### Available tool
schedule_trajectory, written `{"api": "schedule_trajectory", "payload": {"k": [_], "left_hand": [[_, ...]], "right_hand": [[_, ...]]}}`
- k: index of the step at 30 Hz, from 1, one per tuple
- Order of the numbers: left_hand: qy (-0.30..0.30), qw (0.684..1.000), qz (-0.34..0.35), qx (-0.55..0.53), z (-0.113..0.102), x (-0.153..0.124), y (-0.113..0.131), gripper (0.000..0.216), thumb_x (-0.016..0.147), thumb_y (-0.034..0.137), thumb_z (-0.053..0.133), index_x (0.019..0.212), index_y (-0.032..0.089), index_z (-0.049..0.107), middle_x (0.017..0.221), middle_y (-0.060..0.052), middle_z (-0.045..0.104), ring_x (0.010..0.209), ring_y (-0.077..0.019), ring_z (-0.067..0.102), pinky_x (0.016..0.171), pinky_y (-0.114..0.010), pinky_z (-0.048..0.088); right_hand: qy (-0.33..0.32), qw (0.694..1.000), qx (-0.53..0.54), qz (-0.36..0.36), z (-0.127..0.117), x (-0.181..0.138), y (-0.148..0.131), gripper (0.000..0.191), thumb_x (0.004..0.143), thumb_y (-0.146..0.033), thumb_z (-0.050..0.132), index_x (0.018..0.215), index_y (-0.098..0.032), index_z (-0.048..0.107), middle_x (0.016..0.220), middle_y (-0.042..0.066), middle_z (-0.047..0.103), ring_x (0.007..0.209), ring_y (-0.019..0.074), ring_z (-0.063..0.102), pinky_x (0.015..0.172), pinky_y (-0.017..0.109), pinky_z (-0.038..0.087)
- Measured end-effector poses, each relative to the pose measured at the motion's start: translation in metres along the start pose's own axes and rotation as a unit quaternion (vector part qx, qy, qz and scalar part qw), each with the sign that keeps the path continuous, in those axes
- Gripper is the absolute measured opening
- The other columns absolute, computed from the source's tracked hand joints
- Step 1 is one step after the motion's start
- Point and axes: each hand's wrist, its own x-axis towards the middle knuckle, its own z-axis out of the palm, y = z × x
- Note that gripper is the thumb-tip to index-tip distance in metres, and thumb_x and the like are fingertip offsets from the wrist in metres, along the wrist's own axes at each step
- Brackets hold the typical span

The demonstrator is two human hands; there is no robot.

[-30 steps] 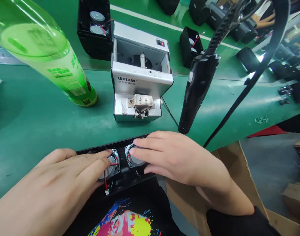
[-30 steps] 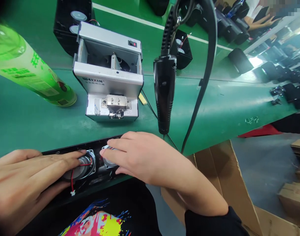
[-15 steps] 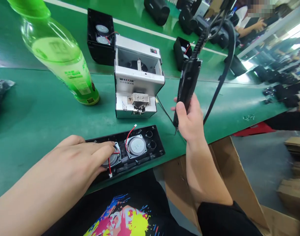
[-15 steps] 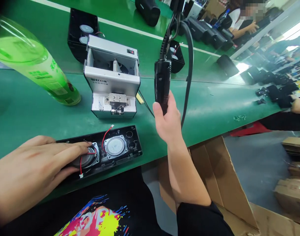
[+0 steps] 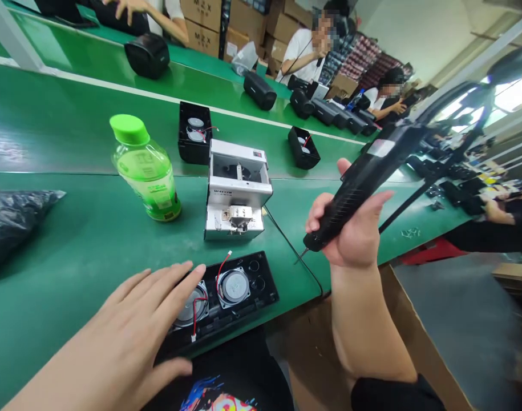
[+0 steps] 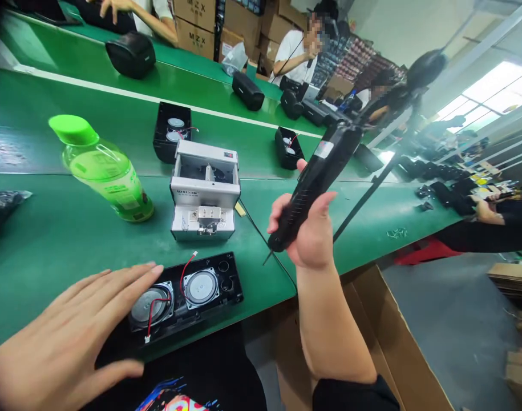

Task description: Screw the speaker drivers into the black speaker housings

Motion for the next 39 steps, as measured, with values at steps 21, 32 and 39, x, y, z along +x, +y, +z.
{"api": "schedule_trajectory", "payload": {"k": [21,32,39], "left_hand": [[0.075,0.994,0.065,0.043,0.010,0.055,0.033,0.033,0.111,0.032,0.078,0.142,0.029,0.090,0.165,-0.017,0.090,0.147,-0.0424,0.090,0.129,-0.070,0.069],[0.029,0.992,0.086,0.085,0.028,0.071,0.039,0.039,0.101,0.032,0.076,0.139,0.029,0.085,0.158,-0.020,0.091,0.138,-0.0450,0.090,0.119,-0.074,0.073],[0.036,0.996,0.072,0.033,0.043,0.075,0.035,0.036,0.096,0.026,0.068,0.130,0.031,0.077,0.144,-0.015,0.091,0.129,-0.0431,0.085,0.128,-0.071,0.052]], "right_hand": [[-0.089,0.993,-0.020,-0.075,0.121,0.034,0.017,0.114,0.099,-0.124,0.032,0.167,-0.034,0.053,0.069,-0.009,0.050,0.045,0.0235,0.050,0.048,0.041,0.051],[-0.099,0.971,-0.156,-0.152,0.036,-0.007,-0.045,0.101,0.115,-0.110,0.031,0.193,-0.046,0.037,0.091,0.001,0.058,0.066,0.0302,0.064,0.064,0.048,0.064],[-0.154,0.981,-0.079,-0.093,0.040,-0.029,-0.032,0.085,0.116,-0.101,0.058,0.179,-0.047,0.039,0.070,-0.008,0.060,0.041,0.0232,0.049,0.049,0.044,0.061]]}}
